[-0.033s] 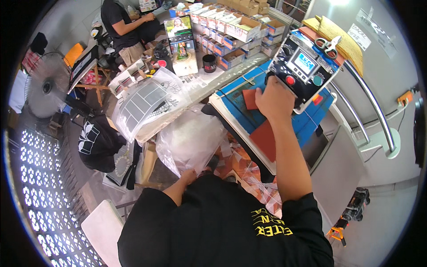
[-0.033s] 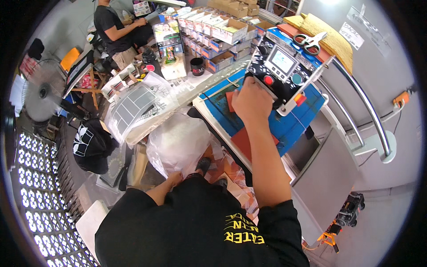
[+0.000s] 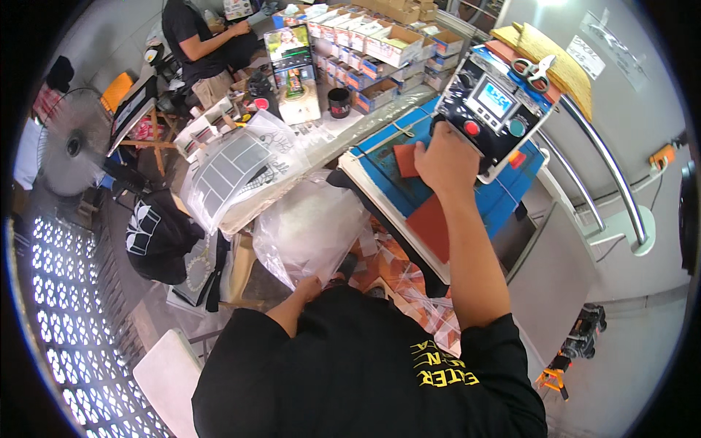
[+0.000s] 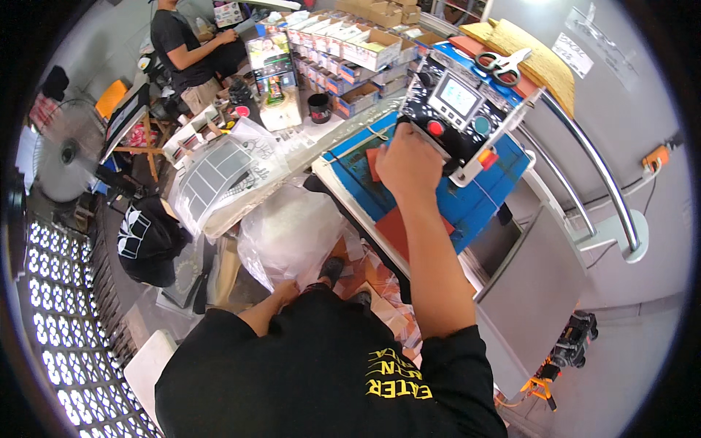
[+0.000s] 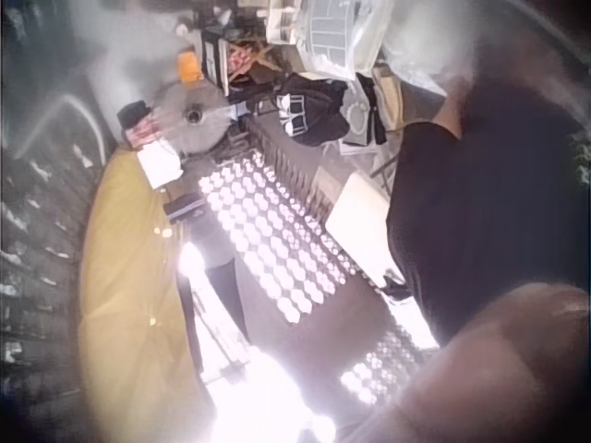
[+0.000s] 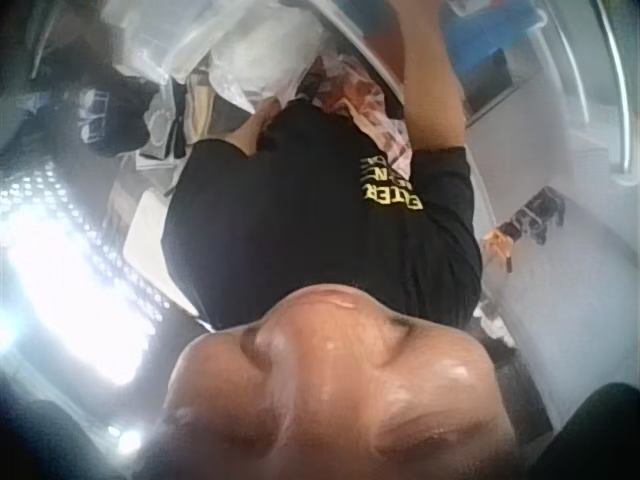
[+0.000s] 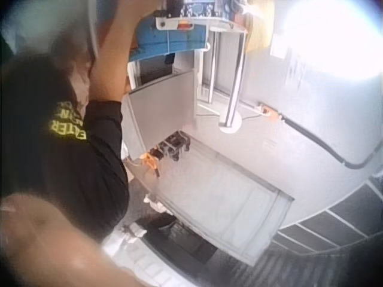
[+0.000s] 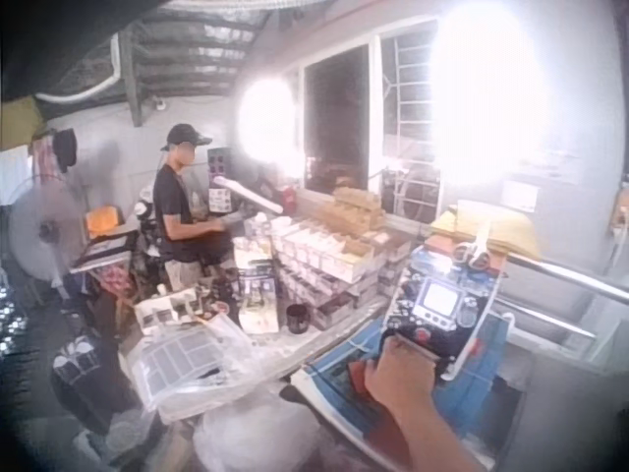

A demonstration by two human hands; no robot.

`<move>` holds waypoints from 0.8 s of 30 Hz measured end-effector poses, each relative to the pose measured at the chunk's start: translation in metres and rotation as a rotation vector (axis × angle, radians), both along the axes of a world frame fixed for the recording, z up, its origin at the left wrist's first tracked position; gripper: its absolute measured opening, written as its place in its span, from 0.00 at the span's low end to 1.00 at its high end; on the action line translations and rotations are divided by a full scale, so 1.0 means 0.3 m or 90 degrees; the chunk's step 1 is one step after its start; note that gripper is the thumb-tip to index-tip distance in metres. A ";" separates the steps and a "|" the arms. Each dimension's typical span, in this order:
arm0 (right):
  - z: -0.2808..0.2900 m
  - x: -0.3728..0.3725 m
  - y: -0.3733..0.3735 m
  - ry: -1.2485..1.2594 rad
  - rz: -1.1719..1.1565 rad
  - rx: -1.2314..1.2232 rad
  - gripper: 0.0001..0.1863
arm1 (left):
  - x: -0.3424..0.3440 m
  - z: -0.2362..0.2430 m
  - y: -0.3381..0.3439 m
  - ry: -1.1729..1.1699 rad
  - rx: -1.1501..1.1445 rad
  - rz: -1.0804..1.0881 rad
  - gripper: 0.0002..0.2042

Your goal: The person positions a black t-shirt on a printing board and uses shears to trim a white graphic transfer. They align the graphic on the shirt, place it under a heat press, and repeat the process with a second graphic transfer and another garment.

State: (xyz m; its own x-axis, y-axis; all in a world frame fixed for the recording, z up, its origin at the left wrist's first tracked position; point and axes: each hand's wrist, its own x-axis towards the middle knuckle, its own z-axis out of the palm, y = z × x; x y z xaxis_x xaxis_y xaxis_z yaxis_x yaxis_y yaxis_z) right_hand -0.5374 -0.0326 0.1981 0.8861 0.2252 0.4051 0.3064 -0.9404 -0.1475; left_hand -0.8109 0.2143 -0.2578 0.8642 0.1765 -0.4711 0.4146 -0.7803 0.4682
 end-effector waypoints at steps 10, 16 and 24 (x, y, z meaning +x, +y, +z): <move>-0.039 0.014 -0.029 -0.064 0.065 -0.017 0.20 | -0.007 0.060 -0.045 0.002 -0.072 0.011 0.12; -0.024 0.000 -0.021 -0.024 0.048 -0.044 0.21 | -0.077 0.086 -0.049 0.036 -0.032 0.050 0.12; -0.040 0.011 -0.032 -0.034 0.050 -0.037 0.22 | -0.179 0.083 -0.032 0.021 -0.040 0.107 0.10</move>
